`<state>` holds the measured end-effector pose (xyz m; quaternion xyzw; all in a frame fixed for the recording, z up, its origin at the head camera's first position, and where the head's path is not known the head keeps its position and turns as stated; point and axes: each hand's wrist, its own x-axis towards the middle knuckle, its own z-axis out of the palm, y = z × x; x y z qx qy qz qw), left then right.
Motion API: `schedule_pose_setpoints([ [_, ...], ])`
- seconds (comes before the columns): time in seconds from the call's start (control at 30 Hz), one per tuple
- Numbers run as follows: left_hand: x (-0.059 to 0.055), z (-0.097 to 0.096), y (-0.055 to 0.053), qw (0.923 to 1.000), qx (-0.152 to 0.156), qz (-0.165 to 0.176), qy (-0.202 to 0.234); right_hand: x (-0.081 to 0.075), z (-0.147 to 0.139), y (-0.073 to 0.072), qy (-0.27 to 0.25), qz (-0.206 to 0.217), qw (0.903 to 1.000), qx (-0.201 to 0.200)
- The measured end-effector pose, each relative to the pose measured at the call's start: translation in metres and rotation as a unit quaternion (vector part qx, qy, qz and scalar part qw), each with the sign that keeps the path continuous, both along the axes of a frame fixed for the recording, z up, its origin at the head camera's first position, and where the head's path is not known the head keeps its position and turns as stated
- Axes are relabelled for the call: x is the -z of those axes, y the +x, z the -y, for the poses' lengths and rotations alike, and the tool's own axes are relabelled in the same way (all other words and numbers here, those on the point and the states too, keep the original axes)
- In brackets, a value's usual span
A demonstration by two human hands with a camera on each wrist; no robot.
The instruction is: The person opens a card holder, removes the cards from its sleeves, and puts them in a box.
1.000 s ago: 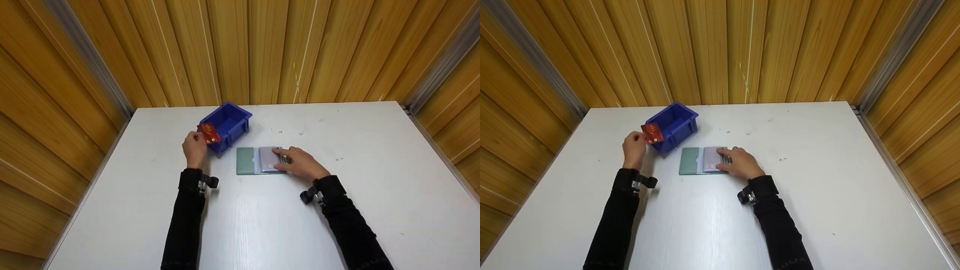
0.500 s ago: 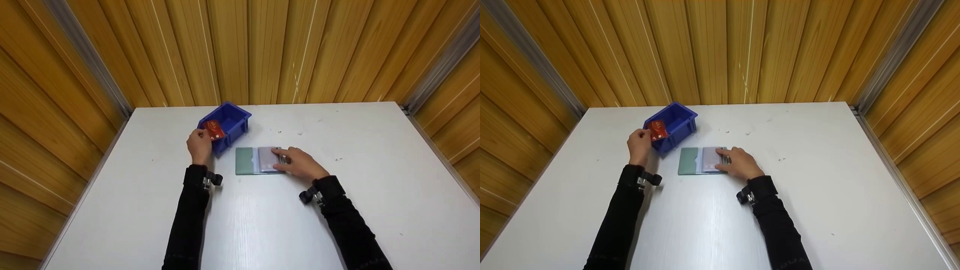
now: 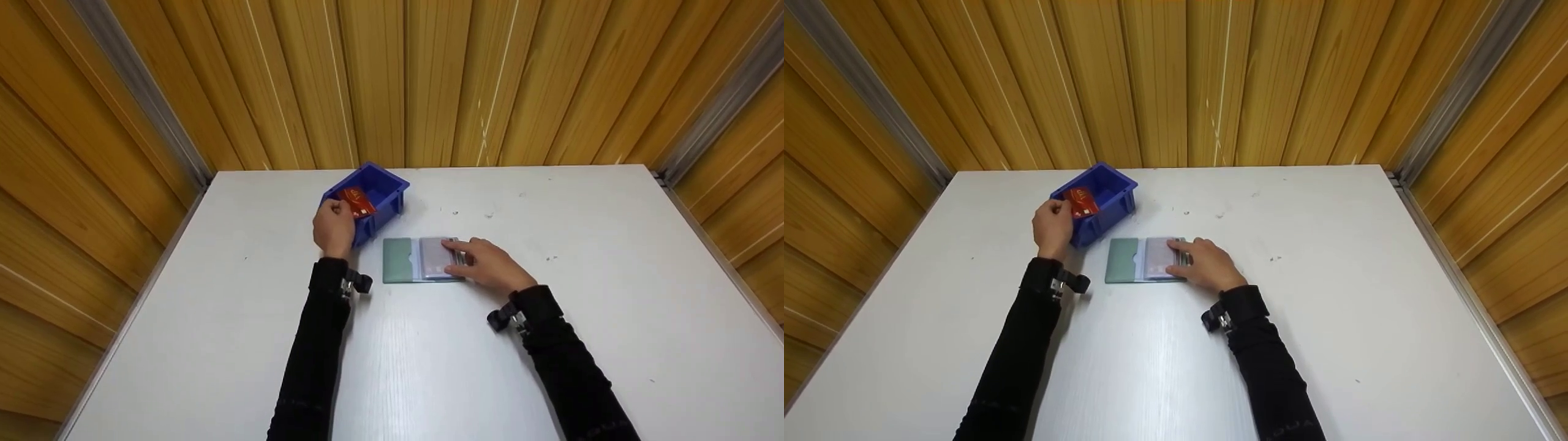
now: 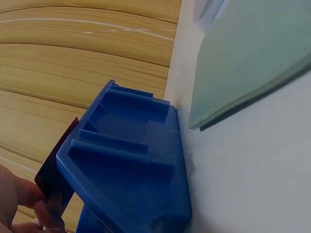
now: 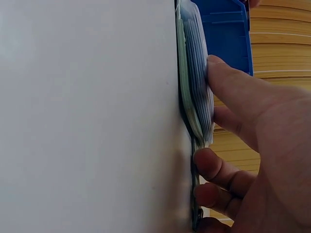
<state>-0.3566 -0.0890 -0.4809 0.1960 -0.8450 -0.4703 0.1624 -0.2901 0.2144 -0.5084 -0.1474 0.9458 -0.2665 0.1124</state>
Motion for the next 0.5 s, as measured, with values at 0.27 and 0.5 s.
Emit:
schedule_pose_setpoints([
  [0.27,0.003,0.008,-0.002,0.9998,-0.019,-0.007,0.0,-0.002,-0.001,0.0,-0.001,-0.001,1.0,0.0],
  [0.5,0.011,0.009,-0.003,0.9995,-0.012,0.006,-0.027,-0.001,-0.001,-0.001,-0.001,-0.005,0.9999,-0.01],
])
